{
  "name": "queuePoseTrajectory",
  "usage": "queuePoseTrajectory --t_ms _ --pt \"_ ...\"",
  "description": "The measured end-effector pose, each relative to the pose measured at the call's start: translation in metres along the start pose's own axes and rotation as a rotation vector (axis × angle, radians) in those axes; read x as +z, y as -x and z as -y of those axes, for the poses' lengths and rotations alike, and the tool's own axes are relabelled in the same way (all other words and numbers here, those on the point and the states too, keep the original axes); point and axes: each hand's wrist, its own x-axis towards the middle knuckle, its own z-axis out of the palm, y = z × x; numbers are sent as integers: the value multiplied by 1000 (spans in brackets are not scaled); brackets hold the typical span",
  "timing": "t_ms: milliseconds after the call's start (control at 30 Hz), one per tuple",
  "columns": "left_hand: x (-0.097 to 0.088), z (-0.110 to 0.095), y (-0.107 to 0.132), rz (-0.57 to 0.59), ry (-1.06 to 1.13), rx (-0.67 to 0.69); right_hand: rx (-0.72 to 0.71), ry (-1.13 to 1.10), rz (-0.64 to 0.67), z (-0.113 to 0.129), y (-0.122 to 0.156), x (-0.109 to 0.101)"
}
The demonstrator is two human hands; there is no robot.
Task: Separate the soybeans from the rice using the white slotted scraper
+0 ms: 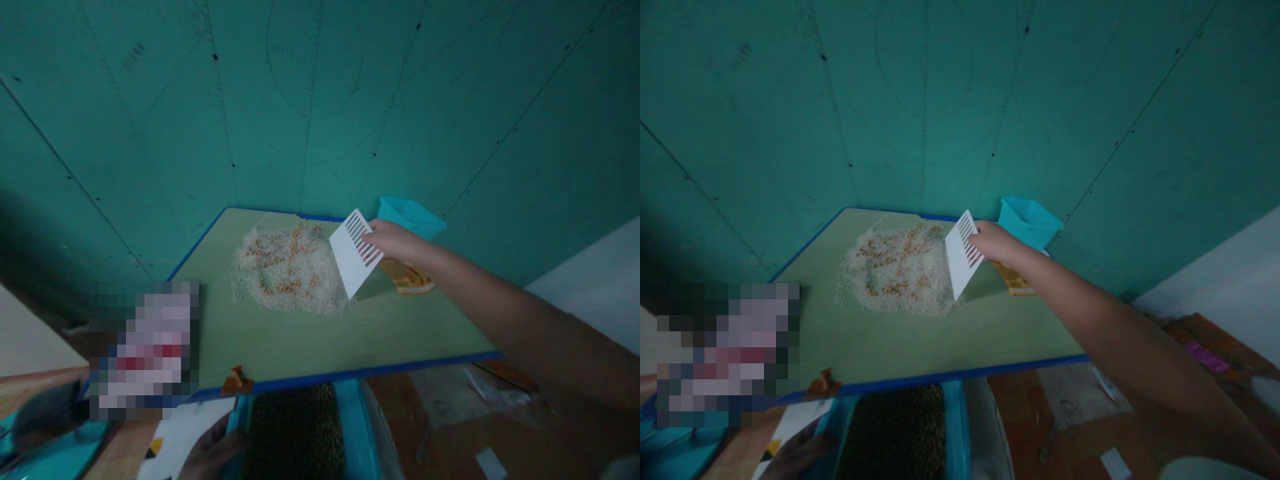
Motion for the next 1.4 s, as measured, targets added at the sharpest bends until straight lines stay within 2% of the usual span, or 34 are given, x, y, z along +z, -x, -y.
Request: queuePoseTrajectory --t_ms 100,200,300,467,533,667,933,1033,1167,1400 --pt "-1 -2 -1 19 57 -76 -27 37 -33 4 1 -12" --pt "-2 -6 -2 47 49 -59 -91 64 -8 10 3 -15" --pt "-2 -10 -1 27 42 -31 -238 188 33 18 7 -5" --pt "-6 -9 1 -13 62 -64 -575 572 29 29 17 17" --pt "-10 -7 -1 1 1 -26 -636 682 32 30 21 23" --pt "-19 0 -4 21 -50 -14 -660 790 64 30 32 30" --pt "-16 0 -4 -91 -66 69 -680 856 115 33 63 28" --pt "-12 -4 -3 -92 -74 97 -708 838 130 31 75 26" --pt "-8 -11 1 -94 -75 53 -746 794 141 26 88 21" --pt "-10 -11 -4 -38 -81 58 -683 725 84 12 96 9"
